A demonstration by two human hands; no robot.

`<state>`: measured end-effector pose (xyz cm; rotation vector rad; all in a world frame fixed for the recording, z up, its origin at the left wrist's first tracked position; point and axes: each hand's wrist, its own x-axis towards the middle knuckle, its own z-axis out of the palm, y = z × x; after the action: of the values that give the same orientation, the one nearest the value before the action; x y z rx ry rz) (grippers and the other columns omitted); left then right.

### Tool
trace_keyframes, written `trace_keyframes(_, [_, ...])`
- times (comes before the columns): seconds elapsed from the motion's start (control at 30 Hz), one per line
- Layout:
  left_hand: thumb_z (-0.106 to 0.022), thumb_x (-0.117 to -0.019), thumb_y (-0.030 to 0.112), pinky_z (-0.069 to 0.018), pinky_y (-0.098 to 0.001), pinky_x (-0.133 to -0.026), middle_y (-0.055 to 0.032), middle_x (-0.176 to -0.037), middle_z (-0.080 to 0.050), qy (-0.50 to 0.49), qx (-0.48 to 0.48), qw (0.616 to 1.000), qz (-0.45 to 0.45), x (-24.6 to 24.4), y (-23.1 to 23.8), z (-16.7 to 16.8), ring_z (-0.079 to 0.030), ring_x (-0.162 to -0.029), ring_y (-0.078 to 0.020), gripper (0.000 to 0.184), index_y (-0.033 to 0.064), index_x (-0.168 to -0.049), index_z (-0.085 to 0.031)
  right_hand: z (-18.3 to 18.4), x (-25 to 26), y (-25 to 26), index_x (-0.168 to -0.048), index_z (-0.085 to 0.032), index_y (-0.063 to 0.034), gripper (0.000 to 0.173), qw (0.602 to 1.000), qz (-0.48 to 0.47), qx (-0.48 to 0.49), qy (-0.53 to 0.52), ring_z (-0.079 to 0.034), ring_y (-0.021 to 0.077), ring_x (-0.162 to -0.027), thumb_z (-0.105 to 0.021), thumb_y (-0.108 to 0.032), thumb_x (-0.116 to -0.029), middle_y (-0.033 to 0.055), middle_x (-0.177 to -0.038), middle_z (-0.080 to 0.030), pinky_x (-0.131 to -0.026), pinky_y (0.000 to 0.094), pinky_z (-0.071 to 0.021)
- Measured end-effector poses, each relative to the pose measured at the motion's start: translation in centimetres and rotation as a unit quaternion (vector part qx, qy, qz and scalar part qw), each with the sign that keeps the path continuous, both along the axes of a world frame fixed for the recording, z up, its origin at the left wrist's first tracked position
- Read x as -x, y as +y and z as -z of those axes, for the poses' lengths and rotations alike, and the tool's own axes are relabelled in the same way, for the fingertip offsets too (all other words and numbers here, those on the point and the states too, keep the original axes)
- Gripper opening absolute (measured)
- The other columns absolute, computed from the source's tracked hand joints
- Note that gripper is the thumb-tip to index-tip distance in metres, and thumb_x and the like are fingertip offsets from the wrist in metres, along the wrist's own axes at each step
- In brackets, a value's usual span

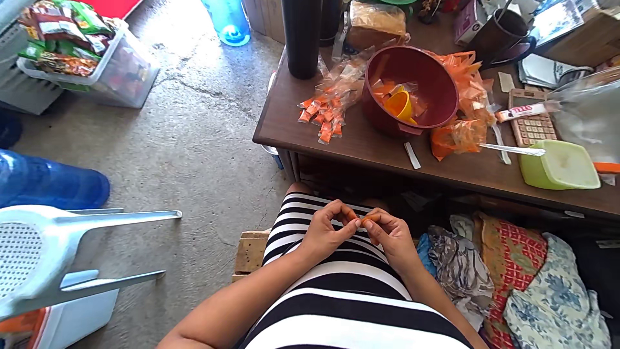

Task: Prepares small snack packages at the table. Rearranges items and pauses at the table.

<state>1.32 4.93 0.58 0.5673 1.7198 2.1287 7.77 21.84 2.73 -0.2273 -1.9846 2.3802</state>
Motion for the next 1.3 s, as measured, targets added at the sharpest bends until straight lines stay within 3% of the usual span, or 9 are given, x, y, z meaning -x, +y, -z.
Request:
trace_keyframes(0.37, [-0.069,-0.0916,0.008,-0.0532,-0.0174,-0.078,0.0053,-0.091,-0.064,-0.014,0.001,1.0,0.004,0.18,0.0,0.03,-0.062,-0.084,0.0017,0.005,0.0033,-0.092,-0.066,0.12,0.11,0.08,-0.095,-0.076,-0.0068,0.01,1.0,-0.008,0.018,0.0,-0.057,-0.0052,-0.07,-0.071,-0.015,-0.0933,-0.0065,-0.093,-0.067,-0.062,0.0108,-0.0497])
trace_keyframes(0.7, [-0.068,-0.0913,0.007,-0.0532,-0.0172,-0.078,0.0058,-0.09,-0.063,-0.026,-0.004,1.0,0.011,0.27,-0.05,0.08,-0.061,-0.083,0.0019,0.004,0.004,-0.092,-0.066,-0.03,0.28,0.01,-0.093,-0.076,-0.0062,0.008,1.0,-0.002,0.003,-0.014,-0.057,-0.0051,-0.07,-0.068,-0.009,-0.0931,-0.006,-0.092,-0.067,-0.061,0.0105,-0.0498])
trace_keyframes(0.97, [-0.064,-0.0957,0.002,-0.0545,-0.0191,-0.079,0.0098,-0.091,-0.066,-0.093,-0.068,0.99,0.084,0.51,-0.38,-0.05,-0.064,-0.084,0.002,0.006,0.0069,-0.099,-0.064,0.24,0.36,-0.01,-0.091,-0.076,-0.0084,0.003,0.998,-0.01,0.06,-0.015,-0.058,-0.0049,-0.069,-0.076,-0.009,-0.0884,-0.0065,-0.09,-0.068,-0.061,0.0112,-0.0502])
trace_keyframes(1.3, [-0.06,-0.0982,0.005,-0.0556,-0.0219,-0.08,0.0097,-0.09,-0.067,-0.247,-0.113,0.952,0.141,0.54,-0.22,-0.1,-0.065,-0.083,-0.0015,0.011,0.0152,-0.095,-0.06,-0.16,0.38,-0.77,-0.091,-0.075,-0.0087,0.002,0.997,-0.006,0.078,-0.014,-0.062,-0.0039,-0.068,-0.075,-0.007,-0.0895,-0.0063,-0.087,-0.071,-0.062,0.0122,-0.0528])
